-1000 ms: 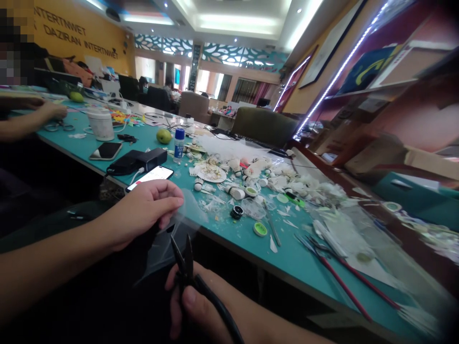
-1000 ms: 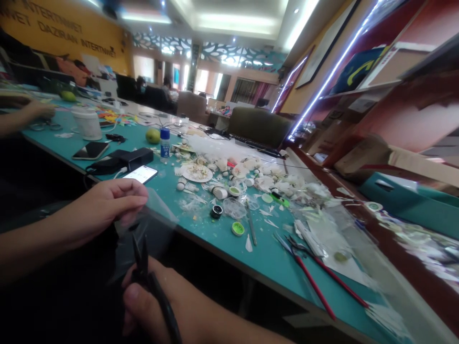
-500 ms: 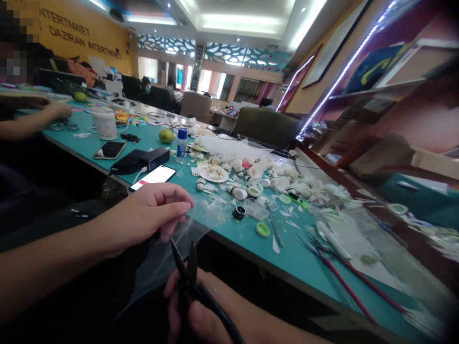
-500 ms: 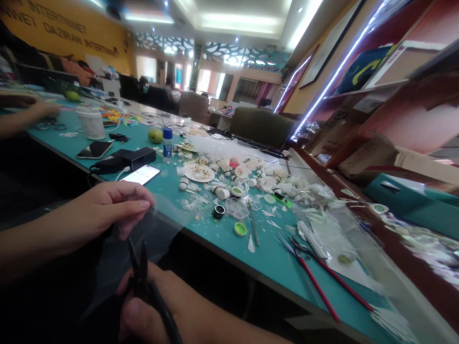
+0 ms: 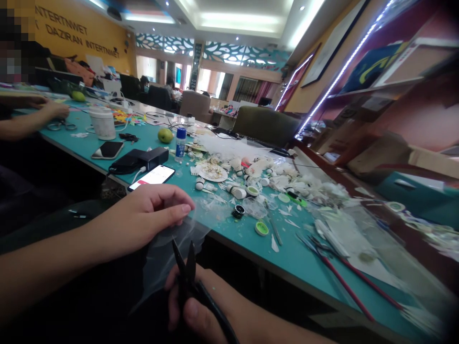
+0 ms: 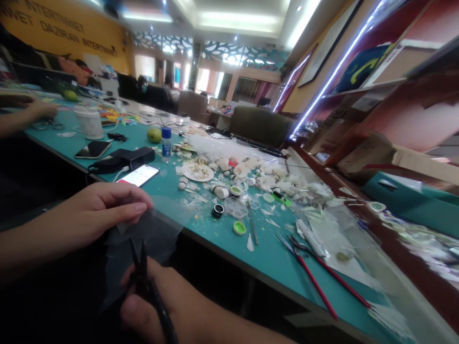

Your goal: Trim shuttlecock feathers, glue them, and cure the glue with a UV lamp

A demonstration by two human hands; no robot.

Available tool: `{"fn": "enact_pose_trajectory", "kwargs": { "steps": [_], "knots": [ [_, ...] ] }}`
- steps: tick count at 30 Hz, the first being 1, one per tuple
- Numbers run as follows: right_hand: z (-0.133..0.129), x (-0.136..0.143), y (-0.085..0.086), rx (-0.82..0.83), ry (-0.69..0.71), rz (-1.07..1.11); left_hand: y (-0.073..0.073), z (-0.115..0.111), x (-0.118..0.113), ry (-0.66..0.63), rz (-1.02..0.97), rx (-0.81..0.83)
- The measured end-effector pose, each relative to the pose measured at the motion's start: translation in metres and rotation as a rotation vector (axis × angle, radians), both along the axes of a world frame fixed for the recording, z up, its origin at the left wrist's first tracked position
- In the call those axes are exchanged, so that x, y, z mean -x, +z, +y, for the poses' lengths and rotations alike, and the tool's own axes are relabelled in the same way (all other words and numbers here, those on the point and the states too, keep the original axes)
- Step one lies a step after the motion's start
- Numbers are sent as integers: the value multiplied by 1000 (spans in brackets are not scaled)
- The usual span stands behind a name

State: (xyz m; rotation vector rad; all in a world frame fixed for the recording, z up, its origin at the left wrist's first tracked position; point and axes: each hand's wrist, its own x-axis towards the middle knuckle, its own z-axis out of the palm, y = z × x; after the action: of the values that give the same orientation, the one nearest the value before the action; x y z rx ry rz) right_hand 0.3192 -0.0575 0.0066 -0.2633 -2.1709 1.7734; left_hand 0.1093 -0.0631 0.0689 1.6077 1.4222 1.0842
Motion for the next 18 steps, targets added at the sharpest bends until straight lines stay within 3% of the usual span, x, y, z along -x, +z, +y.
{"fn": "enact_pose_trajectory", "kwargs": {
  "steps": [3, 8, 18],
  "knots": [
    [1, 1, 2, -42, -32, 12, 3, -2, 2, 10, 101, -56],
    [1, 1, 2, -106, -85, 30, 4, -5, 0, -62, 14, 16],
    [-4, -4, -8, -116, -168, 35, 4, -3, 2, 29, -15, -27]
  ]
}}
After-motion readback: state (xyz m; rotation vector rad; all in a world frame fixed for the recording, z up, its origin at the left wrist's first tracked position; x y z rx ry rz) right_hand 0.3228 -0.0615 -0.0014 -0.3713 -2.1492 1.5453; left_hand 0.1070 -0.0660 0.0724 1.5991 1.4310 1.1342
